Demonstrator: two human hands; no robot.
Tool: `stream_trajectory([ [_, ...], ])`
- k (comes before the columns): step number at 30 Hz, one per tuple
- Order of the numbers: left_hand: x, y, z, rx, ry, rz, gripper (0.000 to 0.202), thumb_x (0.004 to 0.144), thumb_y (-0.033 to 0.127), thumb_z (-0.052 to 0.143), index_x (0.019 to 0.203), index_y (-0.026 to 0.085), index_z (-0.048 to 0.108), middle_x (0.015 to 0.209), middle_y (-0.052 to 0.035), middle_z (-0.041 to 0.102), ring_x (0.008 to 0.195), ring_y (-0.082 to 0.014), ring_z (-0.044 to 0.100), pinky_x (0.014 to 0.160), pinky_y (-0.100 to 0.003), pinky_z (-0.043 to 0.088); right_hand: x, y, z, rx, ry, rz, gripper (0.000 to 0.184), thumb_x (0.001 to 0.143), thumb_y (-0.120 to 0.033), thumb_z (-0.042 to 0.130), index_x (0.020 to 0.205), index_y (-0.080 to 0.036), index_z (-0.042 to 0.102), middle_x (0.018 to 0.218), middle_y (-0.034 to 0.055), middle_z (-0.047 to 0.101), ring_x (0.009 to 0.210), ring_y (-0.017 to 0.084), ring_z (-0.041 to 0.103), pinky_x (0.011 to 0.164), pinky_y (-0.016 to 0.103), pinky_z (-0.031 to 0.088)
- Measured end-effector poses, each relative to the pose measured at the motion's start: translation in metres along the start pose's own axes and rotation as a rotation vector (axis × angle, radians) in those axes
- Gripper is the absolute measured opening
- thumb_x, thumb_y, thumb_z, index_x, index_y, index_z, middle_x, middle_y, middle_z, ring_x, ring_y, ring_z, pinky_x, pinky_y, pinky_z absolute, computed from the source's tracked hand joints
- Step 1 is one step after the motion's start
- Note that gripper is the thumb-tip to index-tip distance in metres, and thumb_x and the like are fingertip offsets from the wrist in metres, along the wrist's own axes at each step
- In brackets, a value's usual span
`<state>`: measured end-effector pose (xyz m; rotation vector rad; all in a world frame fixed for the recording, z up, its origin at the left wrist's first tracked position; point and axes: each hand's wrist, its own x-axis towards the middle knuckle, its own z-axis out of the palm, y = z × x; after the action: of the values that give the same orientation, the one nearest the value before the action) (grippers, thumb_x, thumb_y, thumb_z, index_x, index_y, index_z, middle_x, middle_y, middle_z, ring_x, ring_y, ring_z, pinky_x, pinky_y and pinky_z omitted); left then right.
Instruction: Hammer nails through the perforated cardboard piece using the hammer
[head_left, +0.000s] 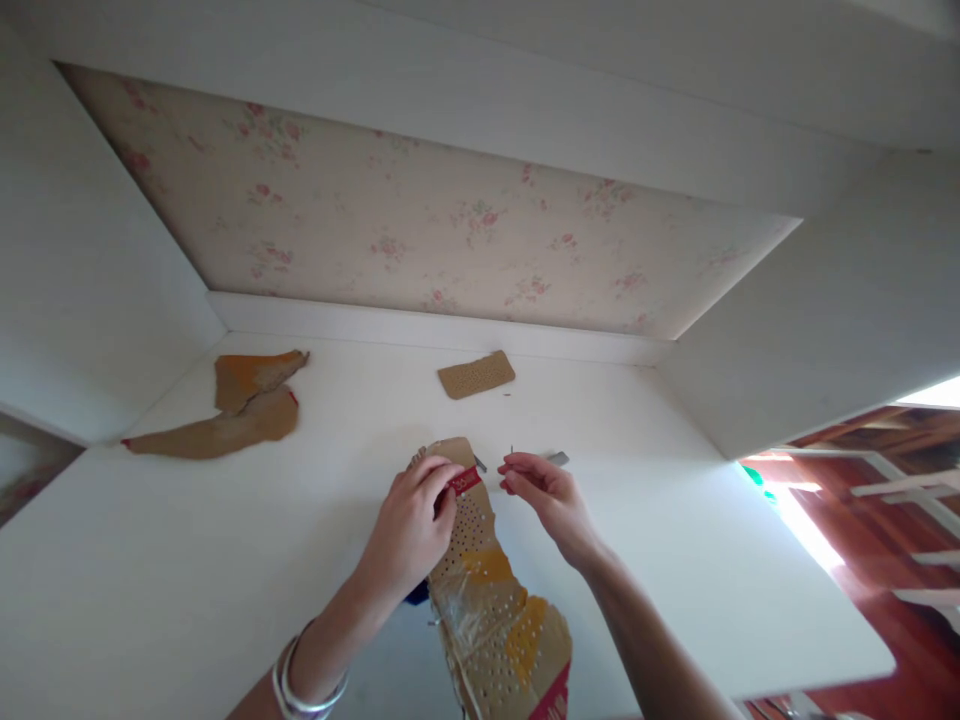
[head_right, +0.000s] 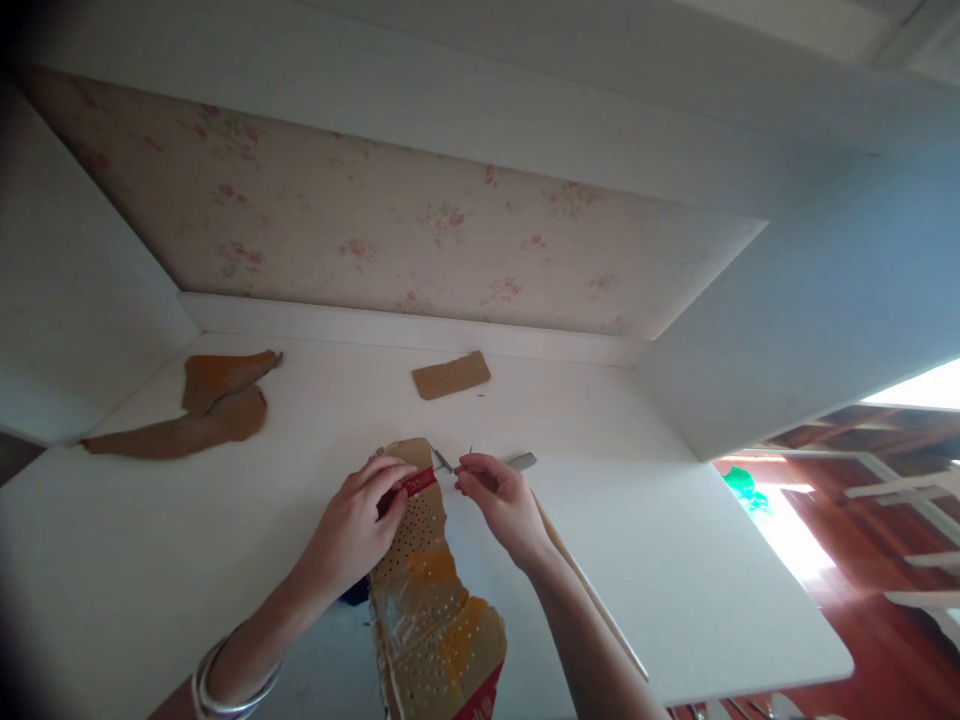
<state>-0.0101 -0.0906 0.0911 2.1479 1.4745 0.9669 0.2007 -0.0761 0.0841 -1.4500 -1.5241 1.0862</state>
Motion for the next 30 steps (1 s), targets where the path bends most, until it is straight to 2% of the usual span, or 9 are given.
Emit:
stream_trajectory([
  [3,0.0,0.004,-0.002,-0.011,-0.016,0.008,0.029,0.087,0.013,0.054,0.113,0.024,0.061,0.11,-0.0048,0.064,0.101,-0.0218,0.061,0.09,-0.04,0.049,-0.005,-0.01,-0.001,0.092,-0.038,-0.042,0.03,0.09,-0.043,0.058,0.104,-0.018,0.069,0.086,0.0067,0.074,0.068,0.015,0.066,0.065,0.029,0.056],
  [6,-0.001,0.006,-0.002,0.0,-0.002,0.018,0.03,0.084,0.016,0.061,0.113,0.025,0.062,0.109,-0.0046,0.064,0.101,-0.0231,0.061,0.09,-0.041,0.049,-0.005,-0.02,0.004,0.022,0.037,-0.159,0.022,0.089,-0.039,0.061,0.095,-0.022,0.074,0.087,0.0048,0.069,0.066,0.014,0.062,0.058,0.026,0.053],
  [8,-0.002,0.005,-0.002,0.014,0.005,0.023,0.031,0.082,0.016,0.063,0.111,0.024,0.062,0.108,-0.0048,0.064,0.101,-0.0238,0.06,0.089,-0.042,0.049,-0.003,-0.024,0.008,-0.071,0.12,-0.254,0.019,0.088,-0.036,0.062,0.09,-0.024,0.076,0.092,0.0051,0.068,0.078,0.016,0.064,0.065,0.028,0.054],
  [10,-0.002,0.005,-0.002,0.024,-0.003,0.026,0.031,0.081,0.016,0.064,0.111,0.025,0.062,0.109,-0.005,0.063,0.102,-0.0243,0.059,0.091,-0.043,0.048,-0.002,-0.027,0.012,-0.127,0.154,-0.291,0.017,0.088,-0.035,0.063,0.089,-0.024,0.076,0.091,0.0047,0.071,0.084,0.019,0.066,0.072,0.029,0.054],
  [15,-0.001,0.006,-0.002,0.016,-0.016,0.012,0.033,0.082,0.015,0.064,0.113,0.025,0.06,0.11,-0.0048,0.063,0.104,-0.0254,0.058,0.093,-0.045,0.047,-0.006,-0.026,0.019,-0.211,0.131,-0.258,0.015,0.091,-0.034,0.061,0.09,-0.024,0.073,0.085,0.0028,0.076,0.075,0.018,0.07,0.064,0.025,0.055],
  [20,-0.001,0.007,-0.002,0.004,-0.034,-0.003,0.035,0.082,0.014,0.064,0.115,0.026,0.059,0.111,-0.0035,0.063,0.106,-0.0251,0.057,0.094,-0.044,0.046,-0.009,-0.026,0.024,-0.307,0.102,-0.365,0.016,0.094,-0.026,0.054,0.093,-0.023,0.071,0.088,0.003,0.075,0.079,0.018,0.07,0.071,0.026,0.055],
  [30,-0.001,0.008,-0.003,0.021,-0.035,-0.002,0.033,0.082,0.014,0.064,0.112,0.025,0.06,0.109,-0.0034,0.064,0.105,-0.0251,0.058,0.093,-0.044,0.046,-0.009,-0.032,0.027,-0.37,0.028,-0.458,0.019,0.097,-0.02,0.048,0.1,-0.024,0.067,0.094,0.0038,0.073,0.086,0.018,0.069,0.078,0.027,0.054],
])
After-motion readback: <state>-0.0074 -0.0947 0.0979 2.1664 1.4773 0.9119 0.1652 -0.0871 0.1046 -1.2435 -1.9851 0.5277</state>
